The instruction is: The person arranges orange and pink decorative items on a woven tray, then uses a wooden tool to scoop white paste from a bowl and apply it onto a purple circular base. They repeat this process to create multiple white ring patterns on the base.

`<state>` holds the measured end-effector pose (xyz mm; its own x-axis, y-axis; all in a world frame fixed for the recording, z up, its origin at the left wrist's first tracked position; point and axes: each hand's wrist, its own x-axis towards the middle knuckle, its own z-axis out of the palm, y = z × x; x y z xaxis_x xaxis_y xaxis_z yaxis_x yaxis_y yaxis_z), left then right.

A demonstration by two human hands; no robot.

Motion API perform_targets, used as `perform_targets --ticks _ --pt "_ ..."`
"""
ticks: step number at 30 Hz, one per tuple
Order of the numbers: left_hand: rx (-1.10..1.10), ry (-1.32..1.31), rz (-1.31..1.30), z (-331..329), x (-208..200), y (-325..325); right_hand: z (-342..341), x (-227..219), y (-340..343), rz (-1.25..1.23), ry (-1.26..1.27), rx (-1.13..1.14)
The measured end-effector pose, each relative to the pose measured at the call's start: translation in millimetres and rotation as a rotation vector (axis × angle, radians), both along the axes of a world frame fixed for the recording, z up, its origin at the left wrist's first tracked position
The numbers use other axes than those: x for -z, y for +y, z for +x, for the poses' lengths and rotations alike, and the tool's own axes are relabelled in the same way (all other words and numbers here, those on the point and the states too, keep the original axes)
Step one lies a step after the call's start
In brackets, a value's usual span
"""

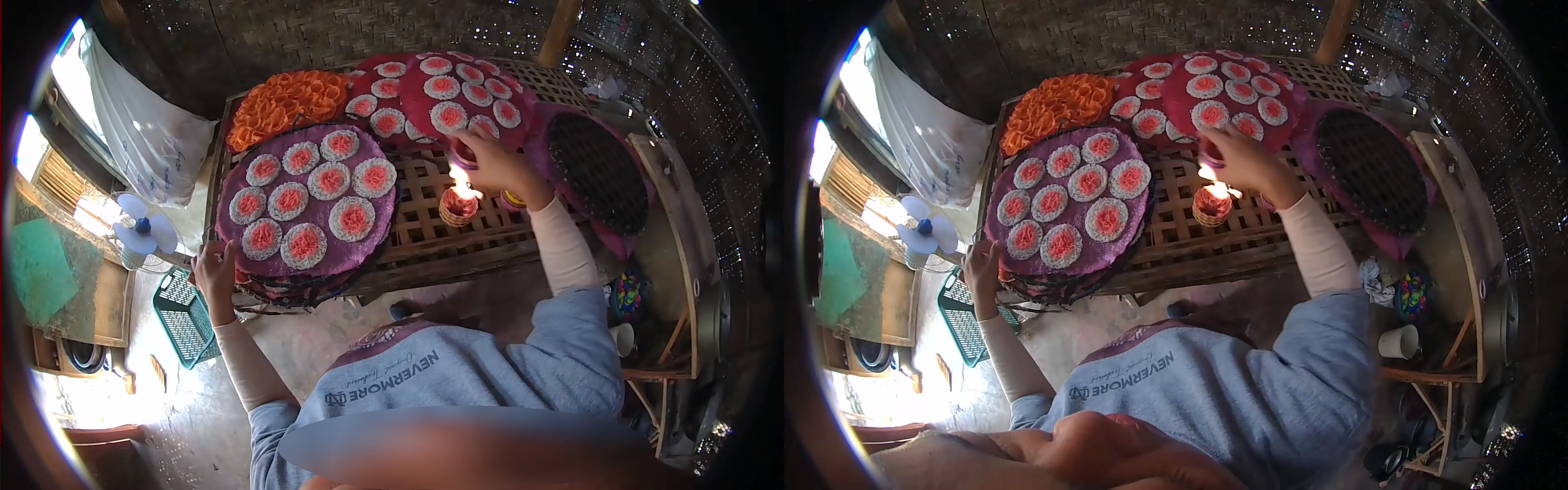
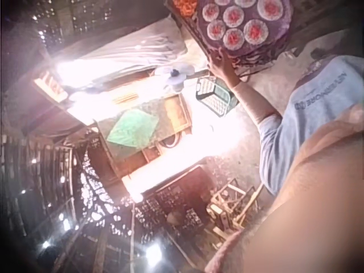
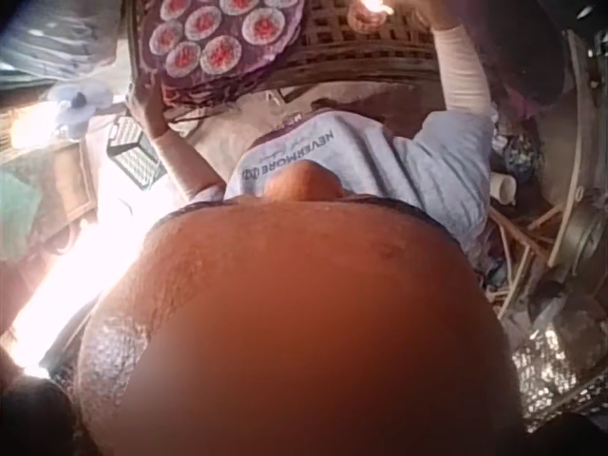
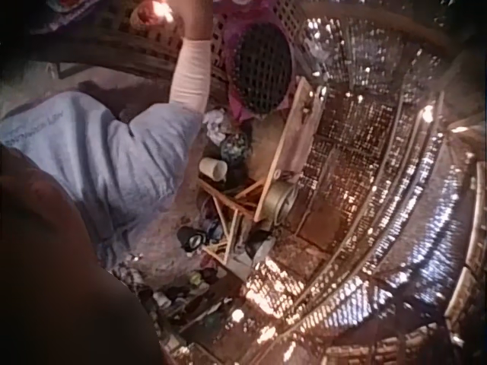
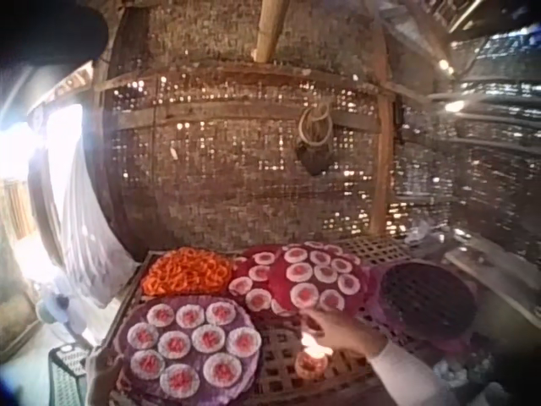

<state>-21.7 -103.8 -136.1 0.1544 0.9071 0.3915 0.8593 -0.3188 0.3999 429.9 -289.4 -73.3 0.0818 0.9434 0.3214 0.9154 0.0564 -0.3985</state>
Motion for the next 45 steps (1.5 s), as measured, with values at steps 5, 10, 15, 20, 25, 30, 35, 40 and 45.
perform_targets --ticks 5,10,15,20,25,30,35,40,45 --pt "0.032 -0.019 -0.028 -2 -5 -3 33 23 -12 -0.456 -0.038 -0.101" --pt "0.019 0.042 0.01 -12 -4 -6 41 3 47 -0.38 0.032 -0.249" --pt "0.041 0.053 -0.049 -10 -6 -5 -12 45 153 -0.026 0.015 -0.111" --pt "0.012 0.12 -0.082 -8 -10 -11 -40 75 177 -0.057 -0.199 0.084" --pt "0.074 -0.063 -0.155 -11 -17 -2 -53 52 176 -0.007 -0.217 0.078" --pt "0.254 -0.644 -0.433 15 -54 13 -57 46 179 0.073 0.1 0.056" --pt "0.392 -0.653 -0.211 64 -117 37 -28 -2 193 0.251 0.236 -0.043" --pt "0.62 -0.573 -0.178 145 -178 77 89 -67 182 0.366 0.058 0.116" --pt "0.763 -0.445 -0.09 308 -166 132 243 -93 134 0.469 -0.115 0.382"
